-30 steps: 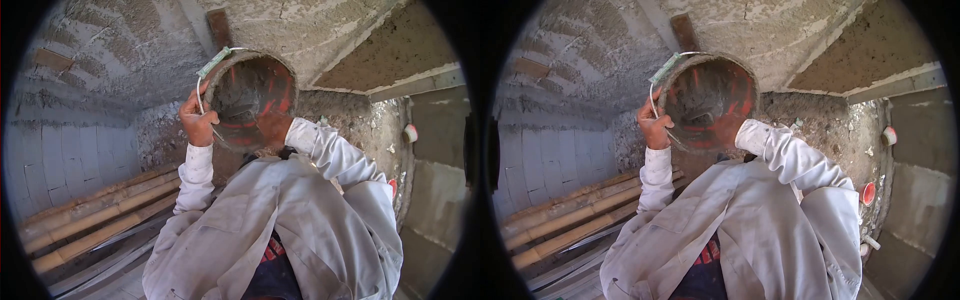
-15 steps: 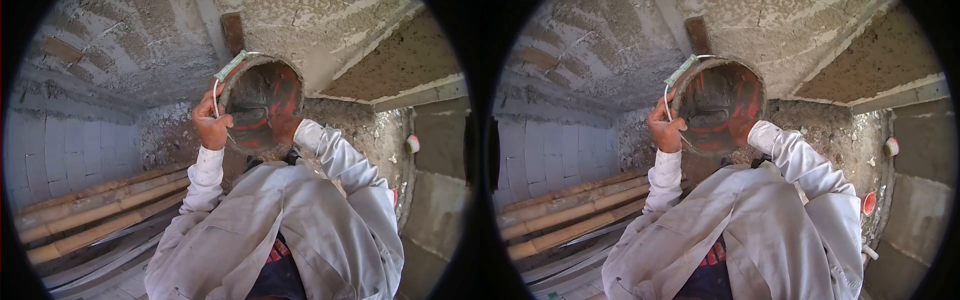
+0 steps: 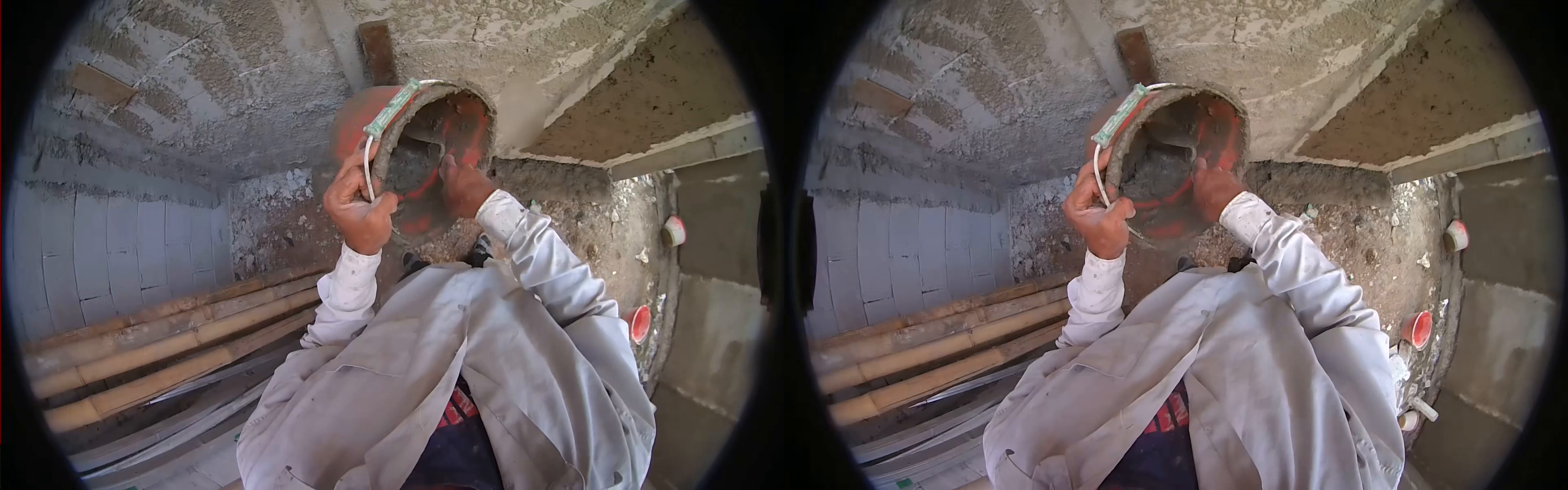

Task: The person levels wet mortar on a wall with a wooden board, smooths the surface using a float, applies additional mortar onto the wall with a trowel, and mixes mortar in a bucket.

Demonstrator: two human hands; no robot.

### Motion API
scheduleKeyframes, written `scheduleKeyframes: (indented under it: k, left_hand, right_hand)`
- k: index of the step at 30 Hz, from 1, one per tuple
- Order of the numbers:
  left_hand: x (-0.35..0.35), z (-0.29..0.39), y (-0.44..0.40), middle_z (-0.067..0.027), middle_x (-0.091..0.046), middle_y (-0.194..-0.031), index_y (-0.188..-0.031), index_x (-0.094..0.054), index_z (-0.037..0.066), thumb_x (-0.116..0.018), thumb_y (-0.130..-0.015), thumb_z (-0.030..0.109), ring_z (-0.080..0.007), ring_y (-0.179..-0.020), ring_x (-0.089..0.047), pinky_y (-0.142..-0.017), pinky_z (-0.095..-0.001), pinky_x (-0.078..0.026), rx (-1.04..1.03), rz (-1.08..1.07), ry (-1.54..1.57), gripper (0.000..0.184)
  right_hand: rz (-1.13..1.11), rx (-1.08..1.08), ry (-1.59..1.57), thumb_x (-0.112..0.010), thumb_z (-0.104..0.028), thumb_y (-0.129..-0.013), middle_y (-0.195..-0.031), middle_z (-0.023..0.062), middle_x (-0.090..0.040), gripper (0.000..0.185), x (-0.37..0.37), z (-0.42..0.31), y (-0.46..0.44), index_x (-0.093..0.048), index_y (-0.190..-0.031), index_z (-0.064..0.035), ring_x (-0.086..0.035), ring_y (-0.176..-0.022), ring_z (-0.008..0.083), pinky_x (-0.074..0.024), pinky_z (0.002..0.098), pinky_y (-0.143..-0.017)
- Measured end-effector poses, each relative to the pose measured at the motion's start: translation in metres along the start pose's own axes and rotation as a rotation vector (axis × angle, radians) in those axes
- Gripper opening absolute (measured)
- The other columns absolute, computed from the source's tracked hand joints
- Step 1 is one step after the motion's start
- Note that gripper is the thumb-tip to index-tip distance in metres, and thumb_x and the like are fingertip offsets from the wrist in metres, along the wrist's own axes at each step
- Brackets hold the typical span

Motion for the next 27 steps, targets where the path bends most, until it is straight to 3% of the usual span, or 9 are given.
scheduleKeyframes:
  k: [3, 5, 8, 11, 17, 19, 21, 24, 27]
  left_hand:
    - [-0.001, 0.003, -0.007, -0.0206, -0.067, -0.113, -0.056, -0.038, 0.001, -0.054, -0.055, -0.006, -0.0313, -0.114, -0.06, -0.096, -0.0394, -0.041, -0.098, -0.001, 0.049, 0.017]
    - [0.001, 0.012, -0.007, -0.0215, -0.067, -0.112, -0.056, -0.039, 0.001, -0.054, -0.056, -0.005, -0.0372, -0.121, -0.056, -0.102, -0.044, -0.036, -0.084, -0.016, 0.067, 0.016]
    - [0.0, 0.038, -0.01, -0.0211, -0.067, -0.11, -0.055, -0.044, -0.001, -0.054, -0.055, -0.004, -0.036, -0.118, -0.058, -0.106, -0.0488, -0.036, -0.194, -0.083, -0.042, 0.011]
    - [-0.003, 0.067, -0.012, -0.0193, -0.067, -0.105, -0.056, -0.049, -0.002, -0.054, -0.054, -0.003, -0.0344, -0.114, -0.061, -0.11, -0.0538, -0.032, -0.177, -0.181, 0.082, 0.006]
    - [-0.016, 0.071, -0.001, -0.0189, -0.067, -0.104, -0.056, -0.048, -0.001, -0.055, -0.052, -0.004, -0.0289, -0.11, -0.063, -0.112, -0.0559, -0.031, -0.088, -0.334, 0.147, 0.009]
    - [-0.02, 0.058, 0.002, -0.0196, -0.067, -0.108, -0.056, -0.043, 0.0, -0.057, -0.053, -0.003, -0.0317, -0.113, -0.061, -0.11, -0.0518, -0.034, -0.046, -0.354, 0.108, 0.015]
    - [-0.021, 0.035, 0.002, -0.0192, -0.066, -0.112, -0.062, -0.052, -0.002, -0.061, -0.05, 0.005, -0.0249, -0.1, -0.061, -0.092, -0.0379, -0.041, -0.002, -0.323, 0.053, 0.017]
    - [-0.029, 0.021, -0.004, -0.0177, -0.066, -0.113, -0.07, -0.058, -0.005, -0.059, -0.048, 0.005, -0.02, -0.091, -0.06, -0.083, -0.0288, -0.043, 0.072, -0.286, 0.003, 0.024]
    - [-0.031, 0.009, -0.005, -0.0138, -0.066, -0.105, -0.084, -0.065, -0.008, -0.055, -0.048, -0.001, -0.0171, -0.085, -0.058, -0.078, -0.0266, -0.044, 0.197, -0.186, 0.053, 0.037]
  right_hand:
    - [-0.022, 0.179, 0.026, -0.054, -0.022, -0.087, -0.098, 0.0308, -0.064, 0.05, 0.003, 0.007, 0.015, -0.047, -0.12, 0.0145, -0.067, -0.083, 0.041, -0.0538, 0.0476, -0.074]
    - [-0.196, -0.063, -0.382, -0.054, -0.022, -0.089, -0.089, 0.0223, -0.064, 0.034, 0.04, -0.008, 0.037, -0.054, -0.108, 0.0063, -0.065, -0.06, 0.029, -0.054, 0.0418, -0.056]
    - [-0.297, -0.17, -0.927, -0.056, -0.021, -0.09, -0.075, 0.0114, -0.056, 0.02, 0.069, 0.01, 0.033, -0.053, -0.097, -0.0027, -0.053, -0.048, 0.0185, -0.0478, 0.0359, -0.043]
    - [-0.637, -0.278, -1.304, -0.053, -0.02, -0.092, -0.072, 0.0048, -0.049, 0.013, 0.079, 0.026, 0.052, -0.049, -0.093, -0.008, -0.046, -0.045, 0.012, -0.042, 0.0285, -0.035]
    - [-1.094, -0.162, -1.966, -0.047, -0.018, -0.093, -0.079, 0.0053, -0.048, 0.015, 0.005, 0.044, 0.087, -0.046, -0.104, -0.0085, -0.044, -0.043, 0.0077, -0.0366, 0.0228, -0.029]
    - [-1.128, -0.128, -2.101, -0.048, -0.015, -0.091, -0.078, 0.0052, -0.046, 0.016, -0.022, 0.039, 0.088, -0.045, -0.104, -0.0069, -0.043, -0.042, 0.0078, -0.0362, 0.0229, -0.028]
    - [-1.203, -0.044, -2.117, -0.048, -0.015, -0.091, -0.078, 0.0052, -0.046, 0.016, -0.042, 0.033, 0.083, -0.045, -0.104, -0.0063, -0.043, -0.041, 0.0079, -0.0367, 0.0233, -0.028]
    - [-1.274, -0.001, -2.155, -0.049, -0.013, -0.09, -0.077, 0.006, -0.045, 0.017, -0.059, 0.021, 0.081, -0.044, -0.102, -0.0039, -0.044, -0.041, 0.0085, -0.0379, 0.0245, -0.027]
    - [-1.257, 0.032, -2.262, -0.048, -0.012, -0.089, -0.076, 0.0067, -0.044, 0.018, -0.05, 0.013, 0.087, -0.042, -0.101, -0.0014, -0.044, -0.04, 0.009, -0.0401, 0.0256, -0.027]
Point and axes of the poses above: each hand's wrist, its own y-axis away from the middle knuckle, its own x-axis out of the back of the hand, z = x × y, the point moved 4 cm from there along -y, towards the middle knuckle
